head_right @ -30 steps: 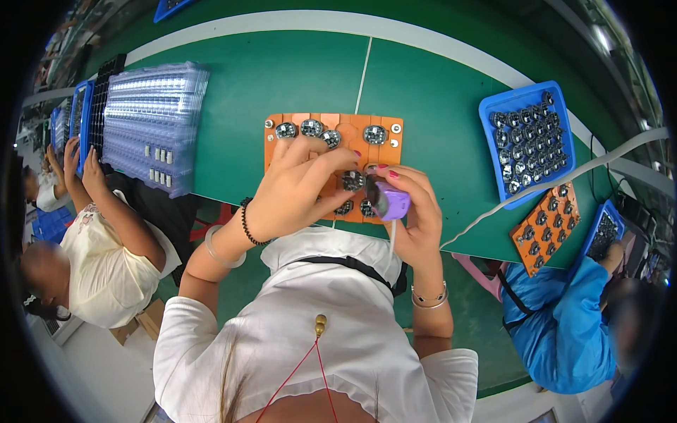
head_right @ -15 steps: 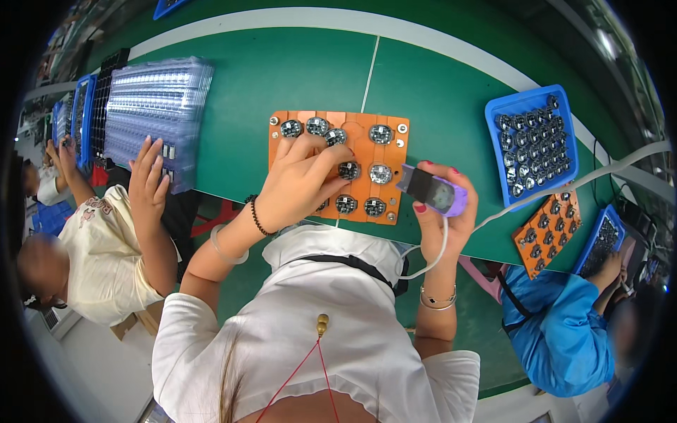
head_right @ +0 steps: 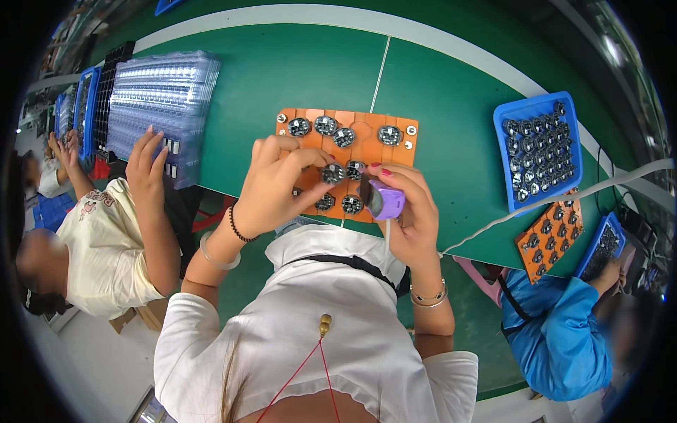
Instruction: Placing small electronic components into a testing jig or circuit board and checking them with a handheld electronic tester.
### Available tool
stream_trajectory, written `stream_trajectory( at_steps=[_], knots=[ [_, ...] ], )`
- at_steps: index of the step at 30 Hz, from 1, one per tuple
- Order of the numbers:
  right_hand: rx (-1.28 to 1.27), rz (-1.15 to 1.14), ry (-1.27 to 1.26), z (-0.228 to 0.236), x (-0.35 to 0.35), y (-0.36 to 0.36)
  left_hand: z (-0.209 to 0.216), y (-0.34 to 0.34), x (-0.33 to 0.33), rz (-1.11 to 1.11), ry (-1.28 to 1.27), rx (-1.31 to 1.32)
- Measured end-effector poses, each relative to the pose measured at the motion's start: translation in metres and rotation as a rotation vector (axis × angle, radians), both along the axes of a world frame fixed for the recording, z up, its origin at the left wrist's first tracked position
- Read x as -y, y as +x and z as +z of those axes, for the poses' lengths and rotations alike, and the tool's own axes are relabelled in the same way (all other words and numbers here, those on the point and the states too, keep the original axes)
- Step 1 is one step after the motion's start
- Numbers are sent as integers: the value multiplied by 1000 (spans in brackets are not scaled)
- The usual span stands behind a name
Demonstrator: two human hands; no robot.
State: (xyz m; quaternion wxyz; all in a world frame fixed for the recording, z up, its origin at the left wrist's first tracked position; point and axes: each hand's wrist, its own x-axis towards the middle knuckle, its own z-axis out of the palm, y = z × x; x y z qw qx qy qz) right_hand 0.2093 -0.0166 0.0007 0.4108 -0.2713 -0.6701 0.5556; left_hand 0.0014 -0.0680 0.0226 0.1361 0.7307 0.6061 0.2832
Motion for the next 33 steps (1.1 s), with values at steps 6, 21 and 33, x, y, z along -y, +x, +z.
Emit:
stream_trajectory(
  at_steps=[6,21,33],
  knots=[
    [-21,4,8,1,4,-6,11,9,0,-27,83,165],
    [-17,-99,-56,-7,7,5,-15,-31,20,112,-116,64],
    [5,38,80,0,9,-18,7,-8,13,-26,45,277]
  ],
)
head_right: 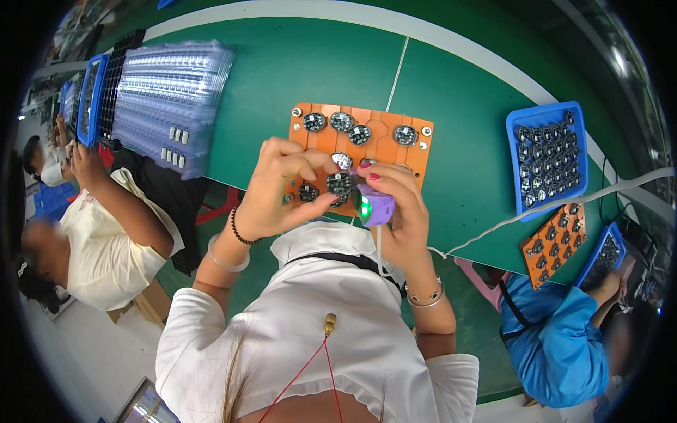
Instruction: Placing small electronic components into a testing jig or circuit board and checking them with a handheld electronic tester.
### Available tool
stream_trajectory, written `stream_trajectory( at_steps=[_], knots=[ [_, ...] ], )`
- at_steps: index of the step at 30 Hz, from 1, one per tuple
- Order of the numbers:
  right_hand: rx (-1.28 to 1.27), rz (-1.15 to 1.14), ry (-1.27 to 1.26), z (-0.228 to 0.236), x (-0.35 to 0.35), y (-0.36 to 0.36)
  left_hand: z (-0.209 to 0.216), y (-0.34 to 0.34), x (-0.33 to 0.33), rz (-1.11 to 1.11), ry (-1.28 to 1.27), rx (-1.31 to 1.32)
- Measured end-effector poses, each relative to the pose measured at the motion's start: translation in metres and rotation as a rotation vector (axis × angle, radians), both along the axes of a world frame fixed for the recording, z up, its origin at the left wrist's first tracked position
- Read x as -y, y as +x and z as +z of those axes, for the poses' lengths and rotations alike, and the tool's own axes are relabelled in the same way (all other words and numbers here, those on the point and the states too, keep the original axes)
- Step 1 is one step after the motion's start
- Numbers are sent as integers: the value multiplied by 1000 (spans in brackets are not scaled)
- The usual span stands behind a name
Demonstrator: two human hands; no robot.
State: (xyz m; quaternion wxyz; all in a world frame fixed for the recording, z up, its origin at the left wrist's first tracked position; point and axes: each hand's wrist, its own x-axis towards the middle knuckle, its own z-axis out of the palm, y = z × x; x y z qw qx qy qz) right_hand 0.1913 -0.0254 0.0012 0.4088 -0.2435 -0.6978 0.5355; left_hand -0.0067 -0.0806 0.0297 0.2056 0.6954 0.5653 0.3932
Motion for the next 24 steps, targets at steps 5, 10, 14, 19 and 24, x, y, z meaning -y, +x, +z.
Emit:
stream_trajectory(
  at_steps=[5,10,14,19,24],
  knots=[
    [-63,-12,-62,0,0,0,3,4,-3,-1,-2,-8],
    [-20,-38,-44,-5,5,3,-1,-6,2,28,-38,-81],
    [-66,-145,-159,-3,4,8,-26,-28,11,145,-107,-183],
    [-16,-93,-103,-5,0,14,-21,-29,21,182,-89,-98],
    [37,-43,-61,-2,6,18,-21,-24,45,38,-124,-212]
  ],
)
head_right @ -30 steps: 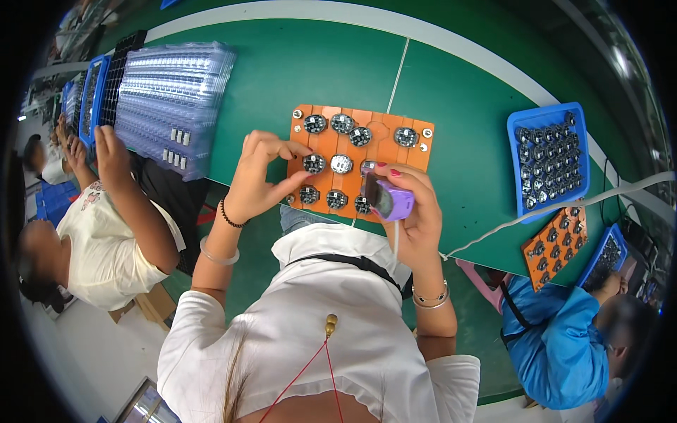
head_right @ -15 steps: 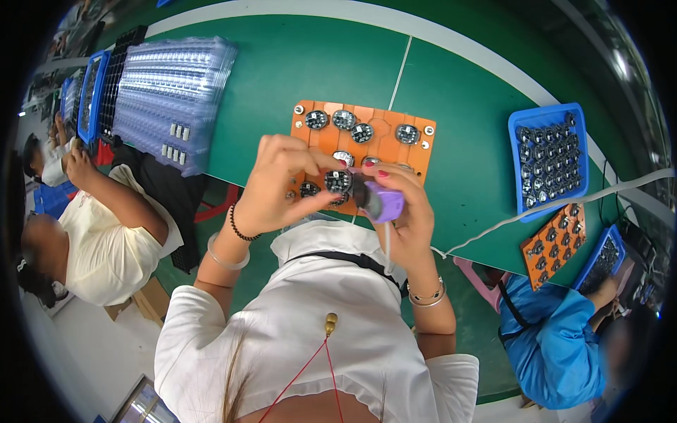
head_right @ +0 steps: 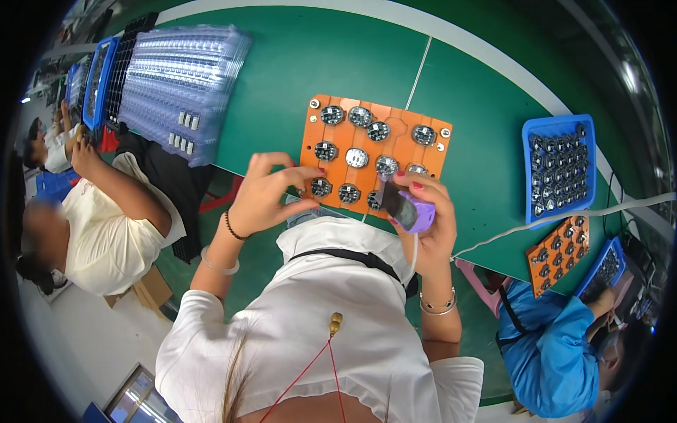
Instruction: Placing small electronic components into a testing jig or circuit board and checking them with a handheld electronic tester.
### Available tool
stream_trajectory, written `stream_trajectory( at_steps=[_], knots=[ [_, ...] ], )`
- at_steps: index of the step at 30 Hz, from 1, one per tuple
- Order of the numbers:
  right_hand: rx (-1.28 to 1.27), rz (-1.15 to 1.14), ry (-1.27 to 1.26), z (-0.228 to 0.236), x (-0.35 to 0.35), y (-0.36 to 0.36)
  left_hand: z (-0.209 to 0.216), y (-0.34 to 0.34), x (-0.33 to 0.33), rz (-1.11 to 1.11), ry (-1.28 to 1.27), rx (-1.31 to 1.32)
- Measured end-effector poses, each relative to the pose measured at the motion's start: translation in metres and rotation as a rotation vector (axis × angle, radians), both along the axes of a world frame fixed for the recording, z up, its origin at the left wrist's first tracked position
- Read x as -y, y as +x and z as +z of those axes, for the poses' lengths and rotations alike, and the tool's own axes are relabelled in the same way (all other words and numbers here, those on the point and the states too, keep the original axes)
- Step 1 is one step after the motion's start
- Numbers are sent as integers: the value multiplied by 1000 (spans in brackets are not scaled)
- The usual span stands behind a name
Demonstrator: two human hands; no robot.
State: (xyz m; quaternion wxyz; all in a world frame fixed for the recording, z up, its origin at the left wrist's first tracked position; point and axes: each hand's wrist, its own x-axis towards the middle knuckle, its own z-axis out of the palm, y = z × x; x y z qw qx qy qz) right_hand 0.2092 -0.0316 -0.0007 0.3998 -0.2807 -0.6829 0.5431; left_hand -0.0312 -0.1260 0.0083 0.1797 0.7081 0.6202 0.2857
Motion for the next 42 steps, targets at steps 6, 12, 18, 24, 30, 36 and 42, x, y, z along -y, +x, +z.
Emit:
stream_trajectory(
  at_steps=[6,12,18,24,30,36,42],
  knots=[
    [4,68,62,4,6,-8,6,5,0,-17,-14,28],
    [29,118,126,5,13,-16,21,28,-14,-35,155,139],
    [-35,109,18,3,13,-11,26,25,-15,-25,142,152],
    [-70,-65,-87,-1,9,3,0,9,3,68,-49,-33],
    [11,-1,-7,-1,5,9,5,26,-9,-2,-24,-22],
    [17,22,-9,2,6,9,-4,37,-15,-74,55,-80],
    [97,73,174,6,7,1,22,48,-26,-49,97,45]
  ],
)
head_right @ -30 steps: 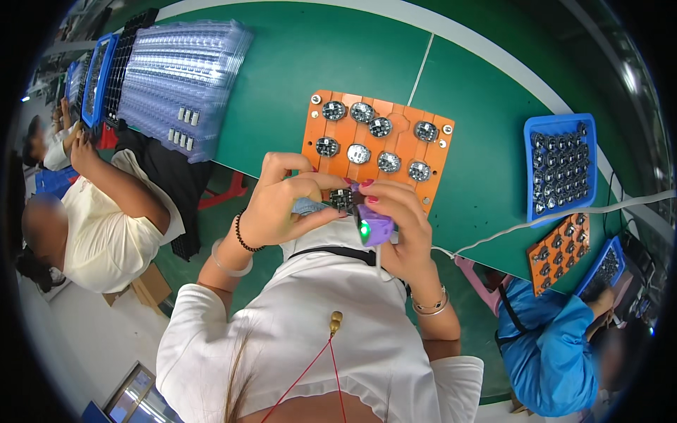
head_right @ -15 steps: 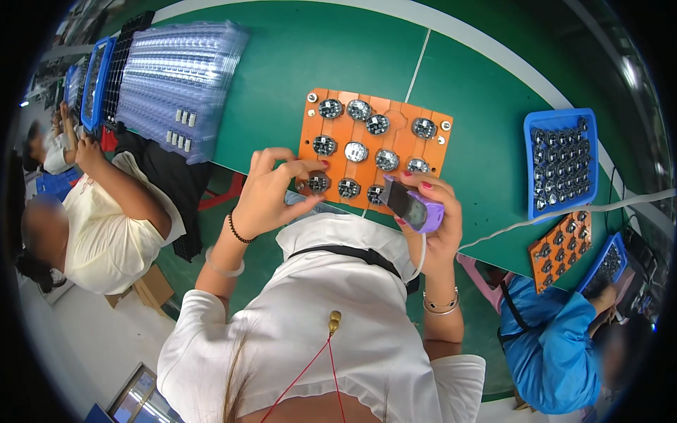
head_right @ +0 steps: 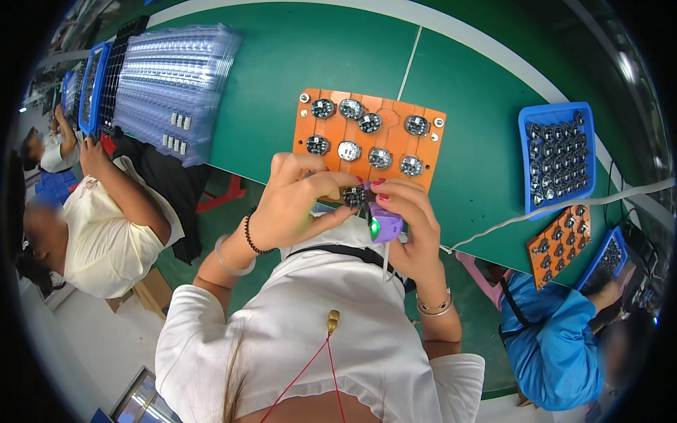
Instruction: Placing small electronic components into a testing jig or circuit board and checking them with a handheld electronic tester.
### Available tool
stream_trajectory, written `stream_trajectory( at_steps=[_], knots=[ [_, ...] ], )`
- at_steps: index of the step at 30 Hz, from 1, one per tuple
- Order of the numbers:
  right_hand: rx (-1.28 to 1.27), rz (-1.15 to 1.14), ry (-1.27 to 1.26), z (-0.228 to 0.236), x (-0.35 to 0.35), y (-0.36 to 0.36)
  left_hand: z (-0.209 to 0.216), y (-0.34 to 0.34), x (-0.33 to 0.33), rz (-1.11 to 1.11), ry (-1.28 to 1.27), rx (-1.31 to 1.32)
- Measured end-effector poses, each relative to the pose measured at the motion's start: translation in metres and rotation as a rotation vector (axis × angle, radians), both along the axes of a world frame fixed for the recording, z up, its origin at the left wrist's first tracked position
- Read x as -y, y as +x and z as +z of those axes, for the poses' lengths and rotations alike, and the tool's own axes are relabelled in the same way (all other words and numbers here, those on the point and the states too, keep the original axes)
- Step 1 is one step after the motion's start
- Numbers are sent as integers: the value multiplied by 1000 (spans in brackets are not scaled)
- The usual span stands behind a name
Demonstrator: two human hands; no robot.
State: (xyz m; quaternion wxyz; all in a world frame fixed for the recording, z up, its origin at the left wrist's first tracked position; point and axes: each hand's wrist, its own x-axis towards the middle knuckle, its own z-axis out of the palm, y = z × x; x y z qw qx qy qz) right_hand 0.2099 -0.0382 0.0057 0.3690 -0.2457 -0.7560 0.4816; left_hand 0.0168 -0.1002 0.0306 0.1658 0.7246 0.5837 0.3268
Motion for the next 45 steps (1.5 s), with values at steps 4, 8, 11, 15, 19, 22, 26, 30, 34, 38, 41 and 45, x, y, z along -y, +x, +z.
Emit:
stream_trajectory(
  at_steps=[4,8,11,15,19,22,26,30,34,38,41,45],
  knots=[
    [-4,-2,-100,-4,-1,6,0,2,-3,34,35,13],
    [-52,-46,-127,-7,3,9,-5,-2,-1,30,7,39],
    [-136,-189,-228,-10,1,18,-15,-9,3,19,-113,-165],
    [-137,-266,-261,-11,-5,31,-17,-7,4,-3,-172,-193],
    [-120,-273,-283,-11,-3,38,-12,10,-5,-51,-143,-124],
    [-71,-230,-238,-10,-4,41,-24,21,-12,-69,-77,-147],
    [29,-121,-139,-7,-6,41,-18,22,-14,-89,-14,-65],
    [40,-29,-109,-3,-3,32,-7,29,-18,-46,65,14],
    [-7,-66,-103,-2,-3,31,-6,28,-20,-36,80,20],
    [10,-60,-89,-4,-5,33,-6,29,-21,-26,73,9],
    [-43,-115,-203,-8,3,38,-6,26,-19,-38,6,-15],
    [-101,-278,-323,-14,0,54,-17,24,-15,-27,-87,-204]
  ],
)
